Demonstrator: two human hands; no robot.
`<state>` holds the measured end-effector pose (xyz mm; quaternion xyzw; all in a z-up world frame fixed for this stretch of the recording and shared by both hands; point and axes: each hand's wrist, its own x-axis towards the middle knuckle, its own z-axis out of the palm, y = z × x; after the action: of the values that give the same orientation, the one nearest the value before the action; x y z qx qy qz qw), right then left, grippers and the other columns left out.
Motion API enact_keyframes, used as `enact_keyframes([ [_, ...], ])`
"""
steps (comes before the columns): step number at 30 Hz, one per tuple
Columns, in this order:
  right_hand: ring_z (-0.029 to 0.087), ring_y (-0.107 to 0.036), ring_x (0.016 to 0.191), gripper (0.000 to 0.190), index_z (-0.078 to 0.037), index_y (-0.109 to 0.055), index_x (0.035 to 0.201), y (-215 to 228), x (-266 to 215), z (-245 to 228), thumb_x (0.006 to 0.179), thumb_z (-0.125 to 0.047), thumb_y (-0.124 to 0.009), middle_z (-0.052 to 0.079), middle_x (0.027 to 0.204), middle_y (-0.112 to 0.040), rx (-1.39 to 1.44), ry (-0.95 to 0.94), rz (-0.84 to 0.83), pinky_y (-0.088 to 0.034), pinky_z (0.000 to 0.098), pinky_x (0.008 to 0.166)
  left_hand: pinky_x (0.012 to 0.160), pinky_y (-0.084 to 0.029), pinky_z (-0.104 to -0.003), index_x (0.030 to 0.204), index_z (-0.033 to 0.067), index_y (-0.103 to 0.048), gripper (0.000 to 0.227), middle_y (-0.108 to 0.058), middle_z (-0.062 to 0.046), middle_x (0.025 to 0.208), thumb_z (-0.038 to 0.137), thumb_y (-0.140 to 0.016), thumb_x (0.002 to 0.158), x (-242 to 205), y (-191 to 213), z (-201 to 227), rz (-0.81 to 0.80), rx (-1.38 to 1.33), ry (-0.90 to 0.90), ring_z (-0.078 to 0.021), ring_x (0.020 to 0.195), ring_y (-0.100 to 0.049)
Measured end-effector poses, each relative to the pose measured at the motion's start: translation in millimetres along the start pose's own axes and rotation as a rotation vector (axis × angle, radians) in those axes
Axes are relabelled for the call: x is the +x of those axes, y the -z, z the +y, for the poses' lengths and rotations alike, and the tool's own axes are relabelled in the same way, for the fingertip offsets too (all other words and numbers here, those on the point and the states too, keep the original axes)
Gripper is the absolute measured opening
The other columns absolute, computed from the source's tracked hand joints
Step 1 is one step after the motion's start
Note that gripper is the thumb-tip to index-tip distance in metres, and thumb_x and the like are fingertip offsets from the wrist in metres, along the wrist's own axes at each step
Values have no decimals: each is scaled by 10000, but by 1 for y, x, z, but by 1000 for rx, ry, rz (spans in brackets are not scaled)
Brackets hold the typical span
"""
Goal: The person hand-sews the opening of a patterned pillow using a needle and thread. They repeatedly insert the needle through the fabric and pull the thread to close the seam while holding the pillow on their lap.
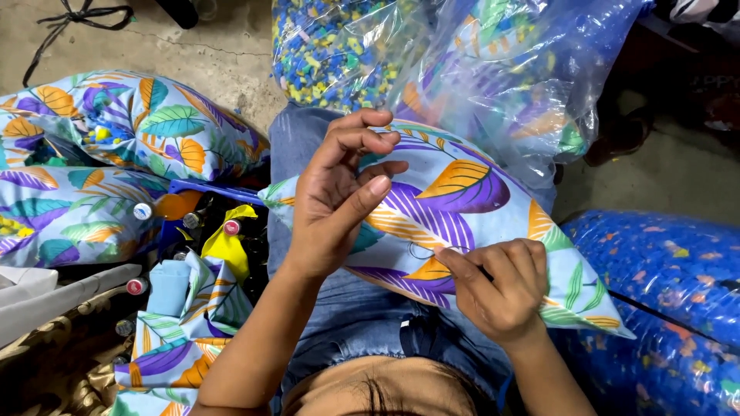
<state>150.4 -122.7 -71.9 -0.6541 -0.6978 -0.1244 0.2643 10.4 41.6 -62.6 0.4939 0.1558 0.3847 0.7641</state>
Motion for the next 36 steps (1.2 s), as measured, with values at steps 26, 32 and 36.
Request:
enact_keyframes([
  [26, 158, -511, 620, 96, -68, -661, 850, -2, 19, -33, 905, -86, -585, -34, 749, -605, 169, -294, -78, -345, 326, 714, 1027, -499, -322, 1129, 88, -515, 195, -404, -97, 1306, 174, -561, 960, -4, 2, 0, 10, 54, 0, -172, 1215, -485],
  [32, 154, -499, 626, 130, -80, -645, 843, -3, 17, -33, 922, -92, -543, -39, 742, -607, 193, -318, -91, -337, 317, 720, 1026, -500, -319, 1126, 92, -515, 181, -402, -86, 1299, 161, -559, 964, -4, 2, -1, 2, 62, 1, -172, 1216, -488],
  [36, 161, -513, 626, 135, -65, -631, 826, -3, 18, -32, 921, -78, -536, -36, 778, -636, 207, -308, -88, -343, 333, 729, 1027, -499, -315, 1124, 93, -513, 174, -401, -85, 1302, 151, -555, 966, -3, 2, -2, 0, 65, 0, -167, 1207, -489],
])
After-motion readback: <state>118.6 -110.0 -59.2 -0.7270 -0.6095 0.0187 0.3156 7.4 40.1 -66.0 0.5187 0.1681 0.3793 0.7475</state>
